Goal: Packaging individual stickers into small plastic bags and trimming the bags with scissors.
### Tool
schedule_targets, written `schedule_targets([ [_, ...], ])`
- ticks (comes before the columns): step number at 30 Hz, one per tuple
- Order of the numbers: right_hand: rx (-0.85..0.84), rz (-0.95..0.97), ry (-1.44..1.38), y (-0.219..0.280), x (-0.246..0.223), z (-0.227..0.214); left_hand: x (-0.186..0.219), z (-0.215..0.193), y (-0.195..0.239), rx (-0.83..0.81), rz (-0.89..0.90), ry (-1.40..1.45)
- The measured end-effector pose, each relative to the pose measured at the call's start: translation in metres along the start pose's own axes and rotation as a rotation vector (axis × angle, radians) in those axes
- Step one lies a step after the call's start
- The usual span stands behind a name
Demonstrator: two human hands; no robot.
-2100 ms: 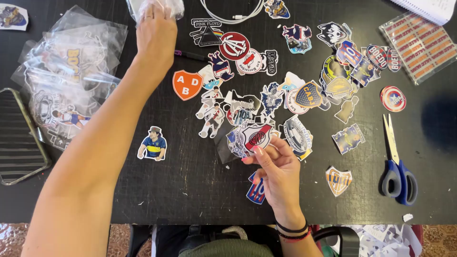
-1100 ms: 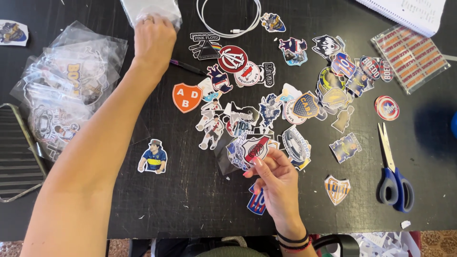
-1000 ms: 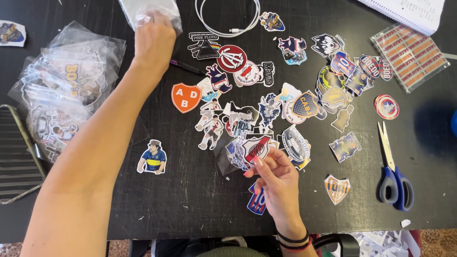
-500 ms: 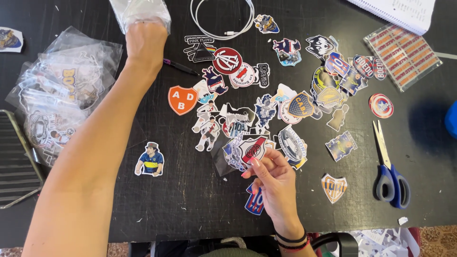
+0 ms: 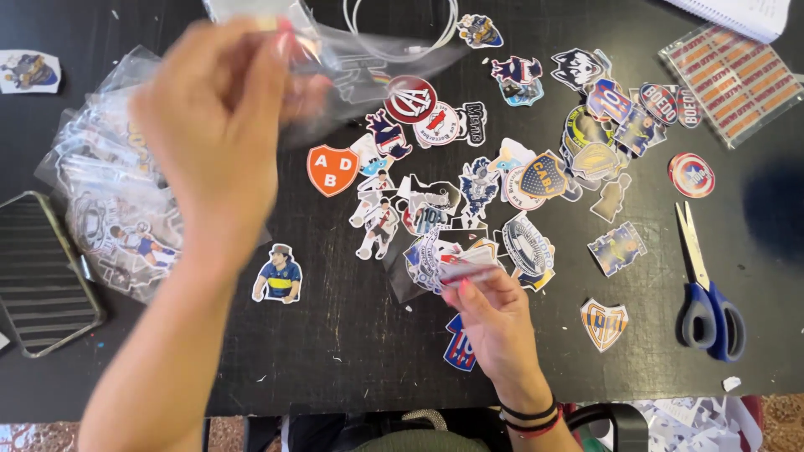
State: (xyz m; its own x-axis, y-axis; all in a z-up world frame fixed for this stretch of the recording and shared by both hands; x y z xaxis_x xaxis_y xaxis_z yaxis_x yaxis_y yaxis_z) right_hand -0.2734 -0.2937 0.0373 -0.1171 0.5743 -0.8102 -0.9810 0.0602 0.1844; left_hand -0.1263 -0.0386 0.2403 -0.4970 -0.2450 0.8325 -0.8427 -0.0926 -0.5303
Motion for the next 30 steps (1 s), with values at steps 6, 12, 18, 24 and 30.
schedule_targets([
  [6,-0.463,0.051,-0.275,0.007,-0.049,0.091,0.007,0.010,0.106,-0.022,-0.426,0.065],
  [12,-0.265,-0.170,-0.259,0.014,-0.059,0.065,-0.003,0.026,0.177,0.203,-0.691,0.641],
  [18,-0.274,-0.083,-0.307,0.020,-0.065,0.055,-0.024,0.019,0.188,0.298,-0.764,0.515],
  [24,-0.314,-0.088,-0.257,0.028,-0.072,0.056,-0.010,0.016,0.193,0.251,-0.530,-0.082],
  [30,-0.379,-0.212,-0.147,0.030,-0.071,0.066,-0.001,0.019,0.212,0.284,-0.173,-0.175],
])
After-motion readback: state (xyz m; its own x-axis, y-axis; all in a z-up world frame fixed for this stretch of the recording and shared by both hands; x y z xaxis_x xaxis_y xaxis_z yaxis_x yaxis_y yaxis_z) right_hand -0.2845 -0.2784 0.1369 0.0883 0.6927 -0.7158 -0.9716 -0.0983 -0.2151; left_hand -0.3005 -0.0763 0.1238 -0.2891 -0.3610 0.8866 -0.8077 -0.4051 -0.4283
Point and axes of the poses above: each hand's wrist, its own y-axis away from the middle knuckle, its own z-axis out of the palm, x = y × z, the point moved 5 cm from there along -y, towards the middle knuckle, and after that the axes turned 3 degrees about y, right-handed, at the moved point
